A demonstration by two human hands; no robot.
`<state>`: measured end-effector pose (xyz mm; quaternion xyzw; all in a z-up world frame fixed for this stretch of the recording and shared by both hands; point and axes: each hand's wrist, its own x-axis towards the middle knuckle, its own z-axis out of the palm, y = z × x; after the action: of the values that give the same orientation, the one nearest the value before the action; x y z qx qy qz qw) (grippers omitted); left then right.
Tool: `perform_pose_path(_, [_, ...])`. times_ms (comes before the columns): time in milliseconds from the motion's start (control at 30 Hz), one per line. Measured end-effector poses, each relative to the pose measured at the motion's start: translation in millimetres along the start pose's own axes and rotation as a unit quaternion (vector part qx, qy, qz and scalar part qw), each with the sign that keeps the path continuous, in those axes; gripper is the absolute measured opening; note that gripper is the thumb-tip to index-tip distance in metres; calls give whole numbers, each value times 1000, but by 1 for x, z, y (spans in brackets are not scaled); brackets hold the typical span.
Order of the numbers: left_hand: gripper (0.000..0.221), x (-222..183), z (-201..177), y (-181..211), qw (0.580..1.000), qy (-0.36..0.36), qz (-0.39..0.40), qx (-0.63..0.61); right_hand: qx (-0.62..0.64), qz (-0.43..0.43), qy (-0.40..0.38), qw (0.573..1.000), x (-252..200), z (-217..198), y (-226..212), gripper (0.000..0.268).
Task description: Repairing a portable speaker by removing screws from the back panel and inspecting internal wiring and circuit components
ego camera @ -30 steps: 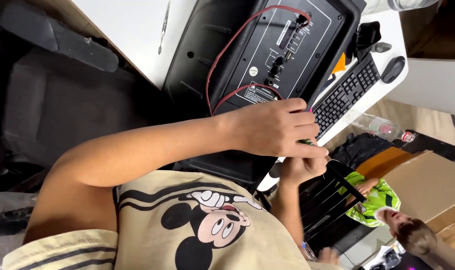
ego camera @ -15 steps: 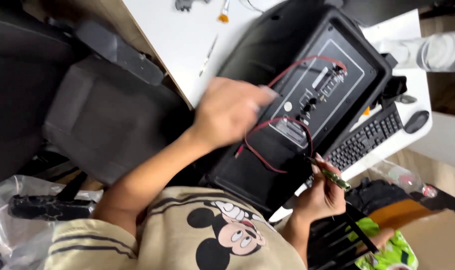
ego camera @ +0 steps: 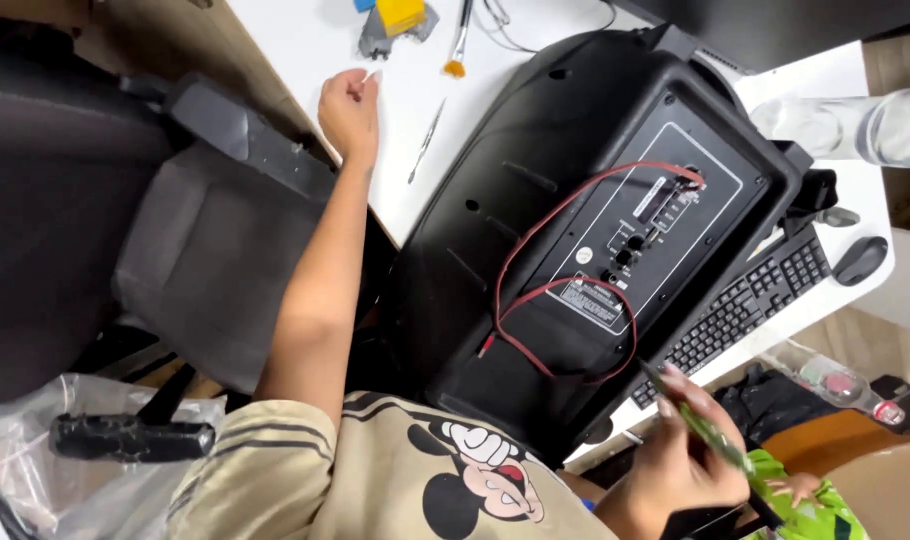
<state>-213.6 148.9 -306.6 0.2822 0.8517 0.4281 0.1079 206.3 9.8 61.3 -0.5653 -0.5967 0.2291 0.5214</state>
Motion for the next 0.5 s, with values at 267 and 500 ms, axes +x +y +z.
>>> perform_pose_path(267, [51, 31, 22, 19, 969, -21, -244, 42, 113, 124, 0, 986, -15, 10, 30, 24])
perform_pose_path(500, [33, 54, 59, -38, 950, 66, -279, -120, 134, 114, 24, 984, -17, 3, 25, 21])
